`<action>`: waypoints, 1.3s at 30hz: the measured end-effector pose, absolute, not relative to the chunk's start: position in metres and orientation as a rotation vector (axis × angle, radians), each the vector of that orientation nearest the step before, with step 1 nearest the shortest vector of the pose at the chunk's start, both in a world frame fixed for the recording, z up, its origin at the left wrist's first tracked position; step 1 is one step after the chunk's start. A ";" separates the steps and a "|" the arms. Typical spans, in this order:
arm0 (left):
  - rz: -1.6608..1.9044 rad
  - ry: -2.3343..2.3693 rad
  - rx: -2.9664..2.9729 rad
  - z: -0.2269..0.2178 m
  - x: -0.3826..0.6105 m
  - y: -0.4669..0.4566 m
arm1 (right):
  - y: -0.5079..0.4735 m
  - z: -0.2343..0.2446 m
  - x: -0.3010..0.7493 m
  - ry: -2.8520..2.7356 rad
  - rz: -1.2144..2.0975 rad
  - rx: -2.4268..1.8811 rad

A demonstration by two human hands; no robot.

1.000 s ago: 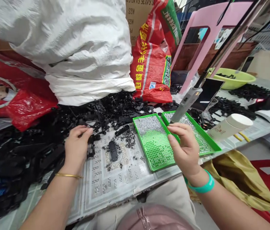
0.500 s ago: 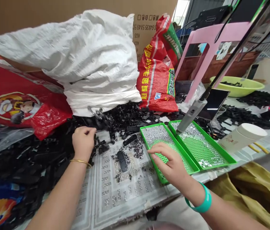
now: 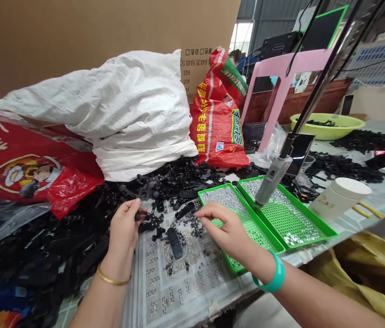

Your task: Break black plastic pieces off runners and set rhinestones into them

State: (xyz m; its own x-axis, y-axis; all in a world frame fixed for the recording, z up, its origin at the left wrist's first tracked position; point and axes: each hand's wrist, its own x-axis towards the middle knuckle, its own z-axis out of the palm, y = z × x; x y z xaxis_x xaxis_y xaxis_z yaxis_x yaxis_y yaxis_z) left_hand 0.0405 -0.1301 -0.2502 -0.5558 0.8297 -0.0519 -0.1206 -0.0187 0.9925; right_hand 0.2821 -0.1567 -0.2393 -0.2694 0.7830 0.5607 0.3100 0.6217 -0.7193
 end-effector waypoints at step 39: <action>1.065 1.220 0.846 -0.255 0.071 -0.200 | -0.112 -0.258 0.263 -1.284 2.255 -0.888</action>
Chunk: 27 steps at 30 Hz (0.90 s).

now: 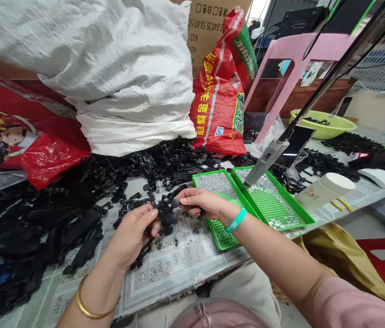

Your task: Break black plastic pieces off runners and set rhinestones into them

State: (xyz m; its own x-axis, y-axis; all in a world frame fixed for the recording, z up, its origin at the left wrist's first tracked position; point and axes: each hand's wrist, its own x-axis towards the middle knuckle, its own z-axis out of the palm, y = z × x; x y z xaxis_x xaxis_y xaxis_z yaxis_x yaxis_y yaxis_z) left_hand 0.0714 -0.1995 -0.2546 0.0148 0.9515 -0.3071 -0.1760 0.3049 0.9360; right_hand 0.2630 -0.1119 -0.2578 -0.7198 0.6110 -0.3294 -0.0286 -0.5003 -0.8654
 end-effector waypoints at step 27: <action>0.972 1.121 0.943 -0.247 0.078 -0.222 | -0.129 -0.258 0.267 -1.585 1.979 -0.760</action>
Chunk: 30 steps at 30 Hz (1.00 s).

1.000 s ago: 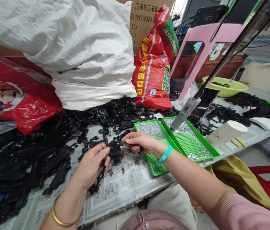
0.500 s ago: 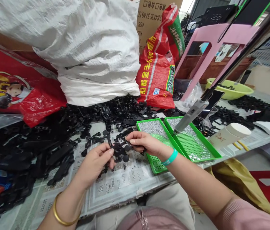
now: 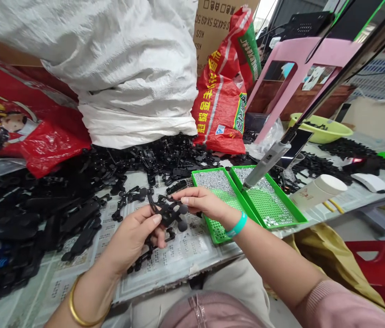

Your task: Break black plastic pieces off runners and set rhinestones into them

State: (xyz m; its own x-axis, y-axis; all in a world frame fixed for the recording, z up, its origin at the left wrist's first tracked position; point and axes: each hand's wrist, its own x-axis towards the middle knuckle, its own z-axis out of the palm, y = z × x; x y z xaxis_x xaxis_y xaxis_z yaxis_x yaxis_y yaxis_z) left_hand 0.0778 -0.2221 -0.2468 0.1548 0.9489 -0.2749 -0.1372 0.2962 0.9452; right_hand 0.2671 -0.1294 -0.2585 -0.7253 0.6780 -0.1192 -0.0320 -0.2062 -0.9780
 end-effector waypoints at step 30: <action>1.804 0.945 -0.107 -0.264 0.090 -0.207 | -0.131 -0.248 0.236 -2.090 0.651 -0.931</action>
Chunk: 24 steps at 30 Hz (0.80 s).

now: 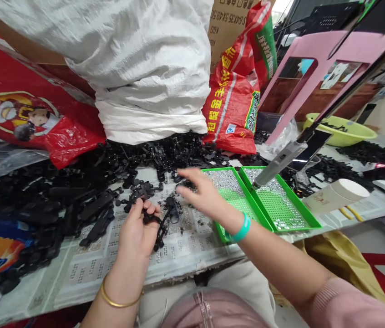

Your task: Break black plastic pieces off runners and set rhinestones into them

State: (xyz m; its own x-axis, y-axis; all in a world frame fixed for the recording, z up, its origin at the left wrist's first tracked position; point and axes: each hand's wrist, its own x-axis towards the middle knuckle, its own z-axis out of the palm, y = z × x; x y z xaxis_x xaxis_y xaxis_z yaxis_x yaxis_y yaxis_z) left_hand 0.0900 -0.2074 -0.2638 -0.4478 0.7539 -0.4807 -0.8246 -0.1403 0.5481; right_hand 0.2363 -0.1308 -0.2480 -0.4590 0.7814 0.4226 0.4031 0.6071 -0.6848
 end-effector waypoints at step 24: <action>1.665 1.218 0.144 -0.279 0.072 -0.247 | -0.110 -0.236 0.217 -1.782 0.848 -0.975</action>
